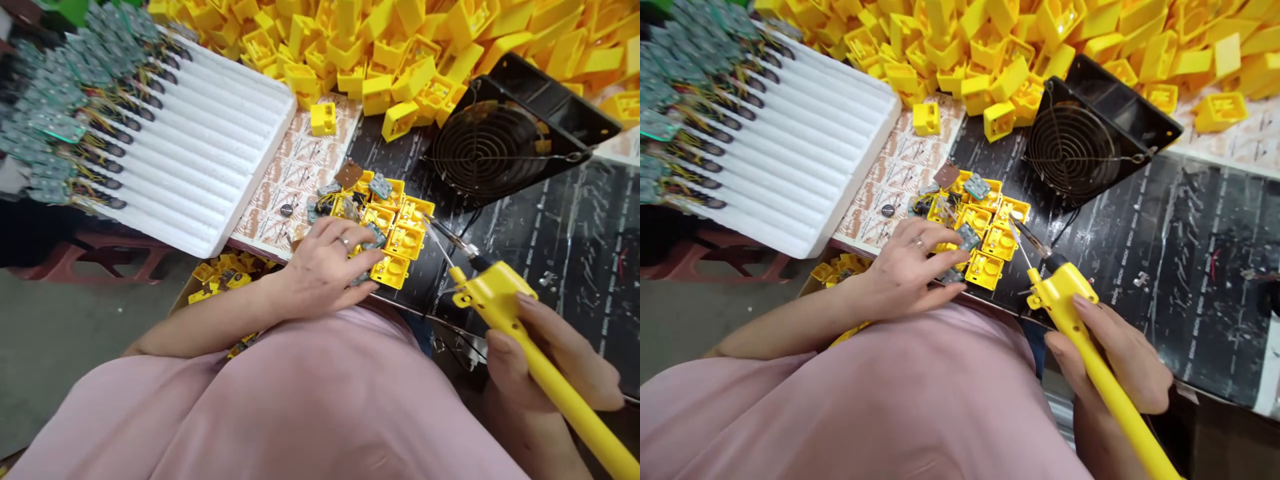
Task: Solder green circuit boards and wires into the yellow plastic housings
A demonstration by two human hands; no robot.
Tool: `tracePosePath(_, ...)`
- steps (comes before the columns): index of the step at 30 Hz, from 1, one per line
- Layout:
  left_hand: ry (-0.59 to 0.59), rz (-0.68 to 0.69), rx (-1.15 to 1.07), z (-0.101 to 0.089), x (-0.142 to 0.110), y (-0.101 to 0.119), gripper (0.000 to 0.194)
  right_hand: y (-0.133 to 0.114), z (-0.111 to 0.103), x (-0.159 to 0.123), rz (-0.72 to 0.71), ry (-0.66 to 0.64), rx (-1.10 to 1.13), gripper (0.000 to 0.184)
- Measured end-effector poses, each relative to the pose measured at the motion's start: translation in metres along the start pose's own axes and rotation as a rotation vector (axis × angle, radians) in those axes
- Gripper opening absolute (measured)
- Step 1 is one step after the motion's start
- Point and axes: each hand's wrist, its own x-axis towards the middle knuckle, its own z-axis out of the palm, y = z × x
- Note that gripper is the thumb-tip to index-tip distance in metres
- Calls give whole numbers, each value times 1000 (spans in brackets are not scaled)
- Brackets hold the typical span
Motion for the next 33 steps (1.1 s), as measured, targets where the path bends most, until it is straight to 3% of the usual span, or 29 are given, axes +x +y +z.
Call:
tracePosePath(2,11,-5,-7,-1,-17,-2,41,0,3,5,11,91,-101,63)
tracePosePath(5,-67,-45,55,4,-31,-12,64,2,7,8,27,167,-155,62)
tracePosePath(8,-145,-117,68,9,-18,-38,90,2,13,11,-64,160,-147,60)
tracePosePath(11,-270,-109,-35,8,11,-64,109,1,17,14,-46,136,-137,62)
tracePosePath(15,-431,12,-44,2,34,-65,85,9,17,15,-145,168,-140,58)
tracePosePath(21,-374,26,102,1,31,-44,38,30,13,14,-234,248,-184,51)
tracePosePath(26,-394,-11,2,11,44,-57,30,25,17,16,-241,247,-146,45)
tracePosePath(29,-293,-35,-106,23,48,-70,23,20,18,15,-219,259,-130,42)
tracePosePath(33,-52,-158,-440,32,50,-94,15,17,11,11,-192,262,-167,40)
